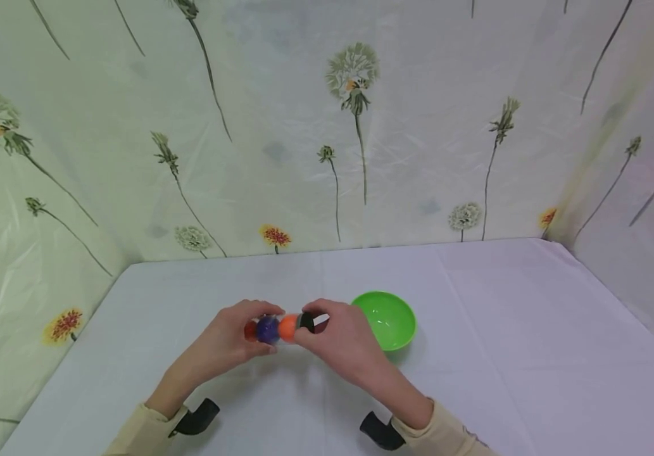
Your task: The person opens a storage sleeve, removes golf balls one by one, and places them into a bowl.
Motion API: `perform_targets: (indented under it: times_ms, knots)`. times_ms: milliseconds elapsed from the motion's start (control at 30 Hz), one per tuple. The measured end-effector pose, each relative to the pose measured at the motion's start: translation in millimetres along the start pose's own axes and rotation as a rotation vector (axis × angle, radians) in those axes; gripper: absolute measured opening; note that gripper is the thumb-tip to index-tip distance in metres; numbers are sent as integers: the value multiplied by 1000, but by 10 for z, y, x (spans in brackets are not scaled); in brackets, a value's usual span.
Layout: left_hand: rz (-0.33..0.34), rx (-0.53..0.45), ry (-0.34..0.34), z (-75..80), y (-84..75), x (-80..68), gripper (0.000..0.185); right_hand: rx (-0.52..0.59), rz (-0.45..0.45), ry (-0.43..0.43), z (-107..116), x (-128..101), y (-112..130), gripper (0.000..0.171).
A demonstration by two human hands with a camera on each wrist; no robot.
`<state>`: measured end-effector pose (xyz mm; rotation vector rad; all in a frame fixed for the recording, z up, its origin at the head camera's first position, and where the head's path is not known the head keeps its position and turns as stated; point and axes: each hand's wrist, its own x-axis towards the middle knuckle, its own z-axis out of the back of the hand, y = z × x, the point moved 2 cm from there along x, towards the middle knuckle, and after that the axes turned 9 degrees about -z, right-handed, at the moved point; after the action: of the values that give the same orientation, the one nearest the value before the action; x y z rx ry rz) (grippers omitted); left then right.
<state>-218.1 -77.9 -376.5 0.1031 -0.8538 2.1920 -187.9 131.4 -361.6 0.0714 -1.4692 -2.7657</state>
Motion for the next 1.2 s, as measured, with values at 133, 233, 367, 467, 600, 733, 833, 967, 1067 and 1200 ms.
perform_targets:
  times_ms: [133,233,367,467,600,733,833,967,1067,1200]
  knots:
    - [-39,72,-14,-14,-20,11,53,-10,-29,-16,-32,-4,2,23]
    - [-64,104,-24,-21,-35,15,53,-12,-48,-25,-53,-11,4,23]
    - [-83,137,-26,-21,-54,14,52,-23,-60,-37,-69,-21,6,23]
    - [-89,159,-25,-19,-64,11,52,-28,-65,-43,-75,-26,0,24]
    - [-96,168,-27,-14,-72,12,53,-21,-63,-47,-82,-27,-10,25]
    - [-102,172,-29,-8,-79,15,53,-12,-60,-53,-90,-28,-18,24]
    - [-111,180,-35,-8,-82,15,53,-8,-60,-60,-97,-34,-20,23]
    - [-125,185,-39,-19,-79,14,52,-9,-55,-65,-104,-41,-16,23]
    - [-121,180,-39,-28,-75,10,51,-21,-52,-66,-108,-41,-15,23]
    - [-109,177,-38,-34,-74,4,51,-32,-46,-69,-113,-36,-16,23]
